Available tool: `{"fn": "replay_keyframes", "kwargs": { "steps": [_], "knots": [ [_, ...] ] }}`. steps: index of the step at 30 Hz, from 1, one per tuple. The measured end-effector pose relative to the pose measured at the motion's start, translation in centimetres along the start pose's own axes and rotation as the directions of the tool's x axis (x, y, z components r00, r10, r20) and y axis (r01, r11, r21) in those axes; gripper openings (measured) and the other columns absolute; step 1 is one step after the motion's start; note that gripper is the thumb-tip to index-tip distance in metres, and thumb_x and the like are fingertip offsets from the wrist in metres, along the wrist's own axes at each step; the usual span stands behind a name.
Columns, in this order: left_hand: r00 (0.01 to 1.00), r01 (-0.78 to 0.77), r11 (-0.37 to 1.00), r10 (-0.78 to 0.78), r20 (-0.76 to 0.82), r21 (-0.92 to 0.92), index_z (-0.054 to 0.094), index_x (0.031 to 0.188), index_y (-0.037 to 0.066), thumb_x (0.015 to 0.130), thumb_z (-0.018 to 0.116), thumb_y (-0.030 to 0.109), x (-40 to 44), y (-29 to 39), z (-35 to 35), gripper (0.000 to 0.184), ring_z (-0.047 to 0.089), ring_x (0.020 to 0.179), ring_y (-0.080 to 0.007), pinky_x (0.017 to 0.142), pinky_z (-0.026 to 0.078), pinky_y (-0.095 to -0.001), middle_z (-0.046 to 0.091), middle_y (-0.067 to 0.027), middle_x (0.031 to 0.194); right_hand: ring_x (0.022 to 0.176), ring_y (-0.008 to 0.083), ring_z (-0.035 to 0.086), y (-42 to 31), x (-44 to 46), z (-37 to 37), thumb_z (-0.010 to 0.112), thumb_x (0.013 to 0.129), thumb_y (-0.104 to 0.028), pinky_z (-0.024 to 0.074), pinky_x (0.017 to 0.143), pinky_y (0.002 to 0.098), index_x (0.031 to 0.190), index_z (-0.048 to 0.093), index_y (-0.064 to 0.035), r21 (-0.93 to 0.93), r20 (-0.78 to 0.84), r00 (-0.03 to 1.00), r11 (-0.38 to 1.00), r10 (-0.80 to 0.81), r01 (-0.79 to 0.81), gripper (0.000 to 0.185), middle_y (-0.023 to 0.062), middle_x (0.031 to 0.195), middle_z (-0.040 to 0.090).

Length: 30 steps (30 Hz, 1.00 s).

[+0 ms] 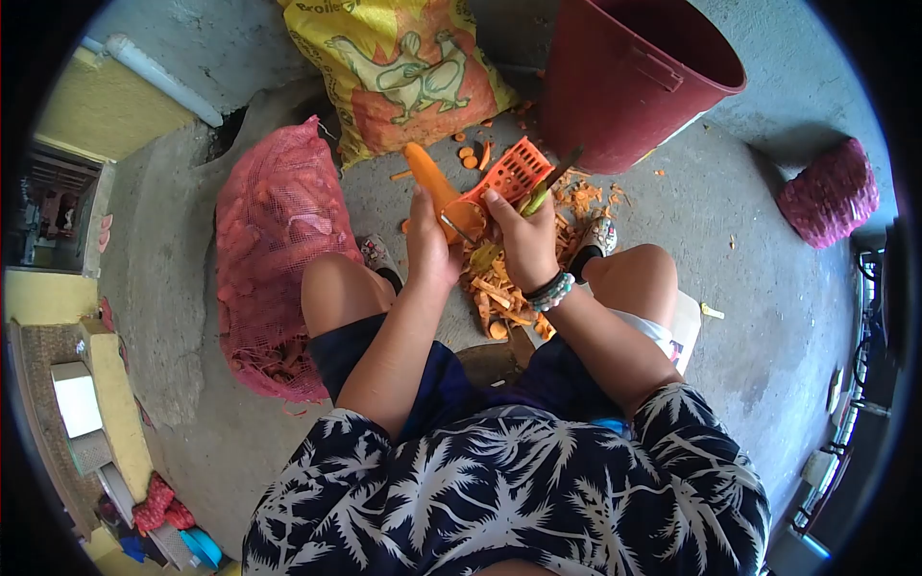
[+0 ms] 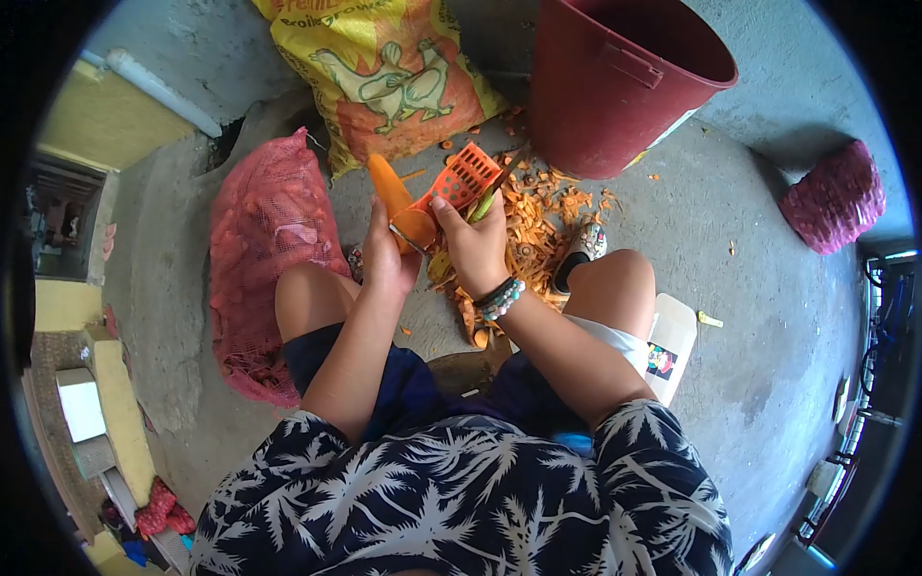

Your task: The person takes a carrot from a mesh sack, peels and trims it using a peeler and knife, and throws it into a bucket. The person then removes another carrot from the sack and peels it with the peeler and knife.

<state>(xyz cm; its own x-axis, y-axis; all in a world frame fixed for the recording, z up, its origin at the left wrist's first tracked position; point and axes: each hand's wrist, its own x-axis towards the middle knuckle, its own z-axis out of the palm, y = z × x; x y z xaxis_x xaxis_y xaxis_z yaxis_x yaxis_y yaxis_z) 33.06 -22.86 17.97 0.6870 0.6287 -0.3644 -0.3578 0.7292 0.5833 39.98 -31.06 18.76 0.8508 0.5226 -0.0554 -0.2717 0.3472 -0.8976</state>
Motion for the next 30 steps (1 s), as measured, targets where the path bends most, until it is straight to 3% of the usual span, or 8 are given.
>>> {"fn": "replay_keyframes", "kwargs": {
  "steps": [5, 7, 13, 18, 21, 23, 27, 30],
  "knots": [
    [1.000, -0.012, 1.000, 0.012, 0.028, 0.002, 0.046, 0.112, 0.009, 0.090, 0.041, 0.044, -0.1, -0.1, -1.4, 0.041, 0.055, 0.081, -0.0186, 0.074, 0.045, -0.0343, 0.054, -0.0061, 0.093, 0.069, 0.0106, 0.056, 0.3, 5.7, -4.1, 0.056, 0.081, 0.001, 0.0490, 0.059, 0.0231, 0.096, 0.046, -0.0036, -0.098, -0.230, 0.952, 0.978, -0.201, 0.183, 0.018, 0.0047, 0.083, 0.057],
    [0.973, 0.048, 0.995, -0.068, 0.222, 0.091, 0.046, 0.111, 0.009, 0.090, 0.041, 0.045, -0.5, 0.4, -1.5, 0.042, 0.054, 0.082, -0.0184, 0.074, 0.045, -0.0348, 0.054, -0.0061, 0.095, 0.055, 0.0097, 0.053, -1.8, 7.5, -6.3, 0.054, 0.082, 0.000, 0.0450, 0.047, 0.0220, 0.090, 0.047, -0.0042, -0.024, -0.227, 0.973, 0.999, -0.053, 0.048, 0.012, 0.0058, 0.074, 0.057],
    [0.998, 0.041, 0.997, -0.045, 0.050, 0.071, 0.045, 0.113, 0.009, 0.090, 0.041, 0.046, 0.2, 0.0, -1.5, 0.044, 0.051, 0.092, -0.0165, 0.081, 0.042, -0.0342, 0.052, -0.0052, 0.101, 0.047, 0.0085, 0.052, -4.4, 2.9, -2.7, 0.059, 0.078, -0.001, 0.0413, 0.040, 0.0206, 0.089, 0.051, -0.0030, -0.021, 0.238, 0.943, 0.972, 0.234, -0.236, 0.014, 0.0051, 0.069, 0.059],
    [0.997, 0.070, 0.996, -0.071, 0.026, 0.050, 0.045, 0.115, 0.009, 0.088, 0.048, 0.041, -0.2, 0.2, -0.7, 0.042, 0.051, 0.095, -0.0159, 0.085, 0.040, -0.0334, 0.052, -0.0050, 0.101, 0.056, 0.0078, 0.056, -3.6, 2.1, -1.7, 0.064, 0.077, -0.005, 0.0437, 0.046, 0.0196, 0.094, 0.050, -0.0032, -0.043, 0.177, 0.967, 0.983, 0.185, -0.181, 0.022, 0.0034, 0.077, 0.060],
    [0.984, -0.132, 0.843, 0.046, 0.175, 0.522, 0.048, 0.111, 0.005, 0.081, 0.061, 0.030, -0.5, 0.4, -0.7, 0.041, 0.055, 0.089, -0.0175, 0.080, 0.043, -0.0336, 0.056, -0.0069, 0.096, 0.063, 0.0100, 0.059, -4.8, 3.8, -2.4, 0.063, 0.077, -0.002, 0.0471, 0.053, 0.0222, 0.098, 0.050, -0.0028, -0.212, 0.076, 0.980, 0.957, -0.184, 0.196, 0.024, 0.0039, 0.079, 0.062],
    [0.959, -0.274, 0.289, 0.012, 0.283, 0.917, 0.050, 0.109, 0.000, 0.072, 0.067, 0.018, -1.8, 0.8, 0.1, 0.045, 0.057, 0.082, -0.0174, 0.074, 0.046, -0.0307, 0.059, -0.0085, 0.092, 0.067, 0.0112, 0.060, -5.7, 5.1, -3.9, 0.062, 0.078, -0.002, 0.0480, 0.057, 0.0230, 0.095, 0.051, -0.0003, -0.709, 0.212, 0.773, 0.450, -0.598, 0.543, 0.021, 0.0053, 0.082, 0.063],
    [0.843, -0.515, -0.073, 0.137, 0.521, 0.854, 0.051, 0.105, -0.004, 0.063, 0.073, 0.016, -2.4, 0.2, 0.3, 0.051, 0.061, 0.080, -0.0282, 0.070, 0.047, -0.0336, 0.060, -0.0173, 0.089, 0.069, 0.0098, 0.059, -5.7, 5.5, -3.8, 0.063, 0.077, -0.003, 0.0477, 0.058, 0.0232, 0.095, 0.051, 0.0012, -0.438, 0.131, 0.869, 0.759, -0.477, 0.483, 0.022, 0.0051, 0.084, 0.062],
    [0.863, -0.491, -0.065, 0.095, 0.496, 0.868, 0.052, 0.103, -0.004, 0.062, 0.071, 0.017, -2.2, 0.2, 0.0, 0.049, 0.060, 0.079, -0.0321, 0.068, 0.047, -0.0352, 0.060, -0.0201, 0.087, 0.056, 0.0050, 0.053, -5.2, 4.9, -3.7, 0.061, 0.080, -0.004, 0.0423, 0.047, 0.0186, 0.096, 0.051, -0.0023, -0.312, 0.101, 0.982, 0.932, -0.161, 0.185, 0.018, 0.0022, 0.077, 0.060]
  ]
}}
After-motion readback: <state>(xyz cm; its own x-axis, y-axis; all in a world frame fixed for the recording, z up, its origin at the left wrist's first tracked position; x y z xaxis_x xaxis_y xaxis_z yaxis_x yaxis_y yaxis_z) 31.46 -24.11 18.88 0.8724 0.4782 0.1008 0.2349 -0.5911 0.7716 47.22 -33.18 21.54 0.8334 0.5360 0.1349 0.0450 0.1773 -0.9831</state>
